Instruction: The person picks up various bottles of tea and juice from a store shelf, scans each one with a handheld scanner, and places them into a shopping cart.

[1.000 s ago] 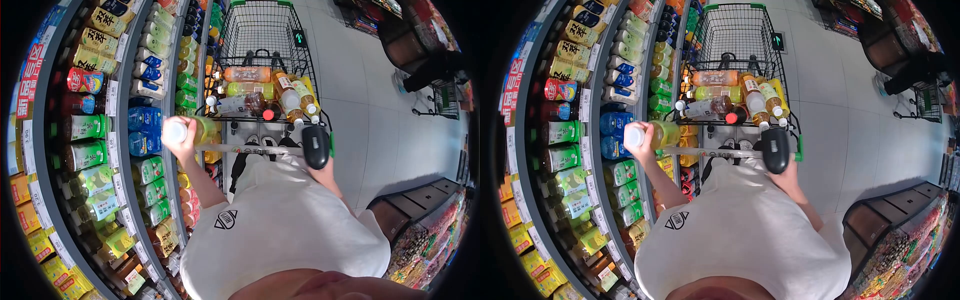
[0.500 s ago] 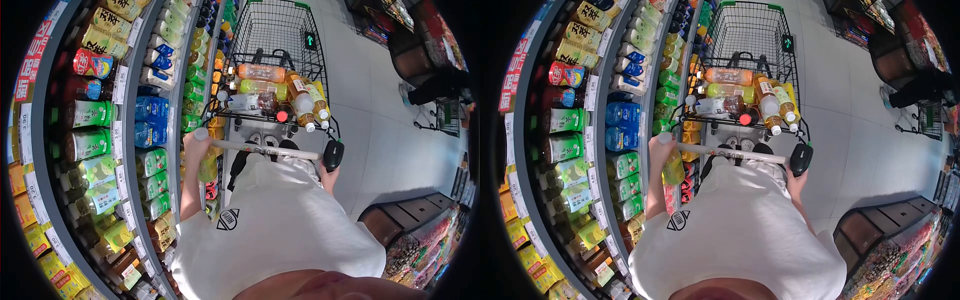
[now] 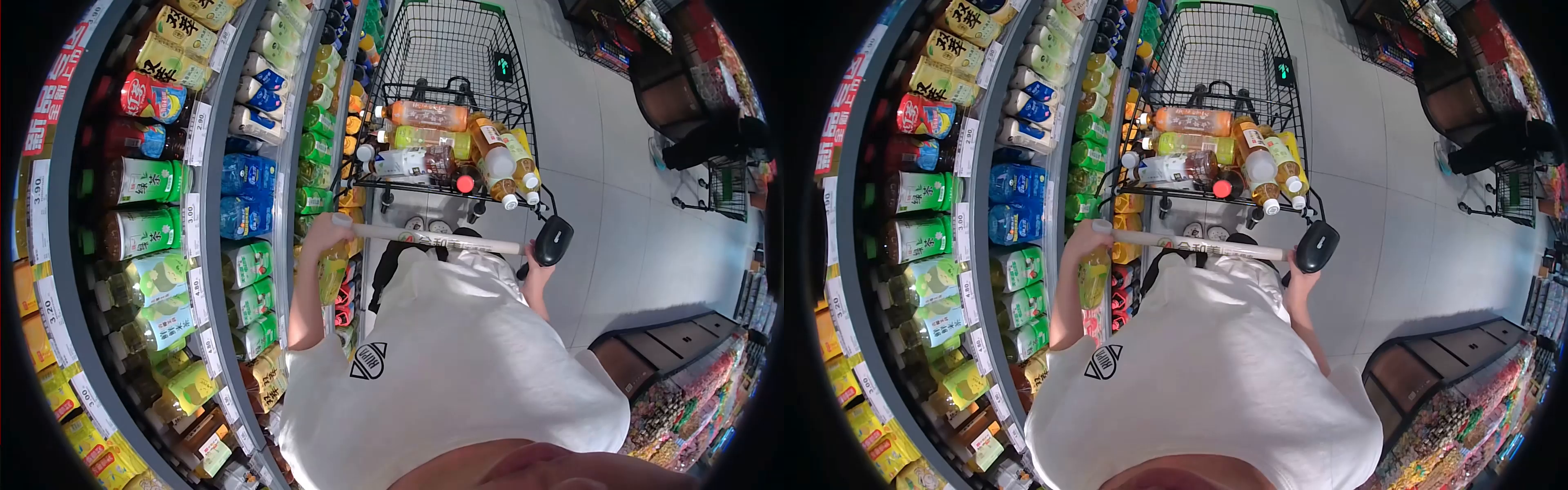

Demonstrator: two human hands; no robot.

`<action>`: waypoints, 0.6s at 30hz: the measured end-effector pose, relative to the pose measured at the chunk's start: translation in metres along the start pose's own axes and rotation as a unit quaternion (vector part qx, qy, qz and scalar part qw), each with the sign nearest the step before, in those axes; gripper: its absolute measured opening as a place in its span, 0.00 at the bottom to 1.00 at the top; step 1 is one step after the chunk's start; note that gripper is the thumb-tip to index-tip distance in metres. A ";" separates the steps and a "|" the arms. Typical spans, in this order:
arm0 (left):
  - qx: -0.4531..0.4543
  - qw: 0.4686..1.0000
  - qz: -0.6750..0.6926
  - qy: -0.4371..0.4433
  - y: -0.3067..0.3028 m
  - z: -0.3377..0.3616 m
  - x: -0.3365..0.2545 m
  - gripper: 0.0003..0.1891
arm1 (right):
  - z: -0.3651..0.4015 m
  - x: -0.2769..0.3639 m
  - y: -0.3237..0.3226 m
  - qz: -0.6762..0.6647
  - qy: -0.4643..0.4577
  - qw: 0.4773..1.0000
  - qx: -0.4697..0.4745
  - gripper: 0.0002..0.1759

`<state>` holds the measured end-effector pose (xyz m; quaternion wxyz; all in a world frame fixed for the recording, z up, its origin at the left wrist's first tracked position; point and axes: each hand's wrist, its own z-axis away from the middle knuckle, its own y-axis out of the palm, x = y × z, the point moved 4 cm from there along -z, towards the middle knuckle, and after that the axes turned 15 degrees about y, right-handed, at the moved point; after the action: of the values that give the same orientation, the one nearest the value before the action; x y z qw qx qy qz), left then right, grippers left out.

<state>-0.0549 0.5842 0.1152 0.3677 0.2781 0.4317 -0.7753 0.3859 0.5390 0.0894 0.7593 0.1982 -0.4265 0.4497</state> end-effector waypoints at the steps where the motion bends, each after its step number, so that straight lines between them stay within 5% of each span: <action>1: 0.000 1.000 -0.015 0.002 0.001 -0.002 0.003 0.11 | -0.005 0.001 -0.002 -0.001 0.000 1.000 0.002 0.19; 8: -0.035 0.998 -0.043 -0.012 0.030 0.007 -0.022 0.11 | -0.043 0.027 -0.022 -0.005 0.002 0.992 0.123 0.21; 18: -0.047 0.999 -0.012 0.001 0.092 0.007 -0.056 0.14 | -0.125 0.082 -0.032 0.023 -0.032 0.984 0.172 0.22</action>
<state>0.0516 0.5639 0.1178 0.3711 0.2562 0.4715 -0.7579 0.4909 0.6497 0.0899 0.6892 0.3300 -0.3715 0.5274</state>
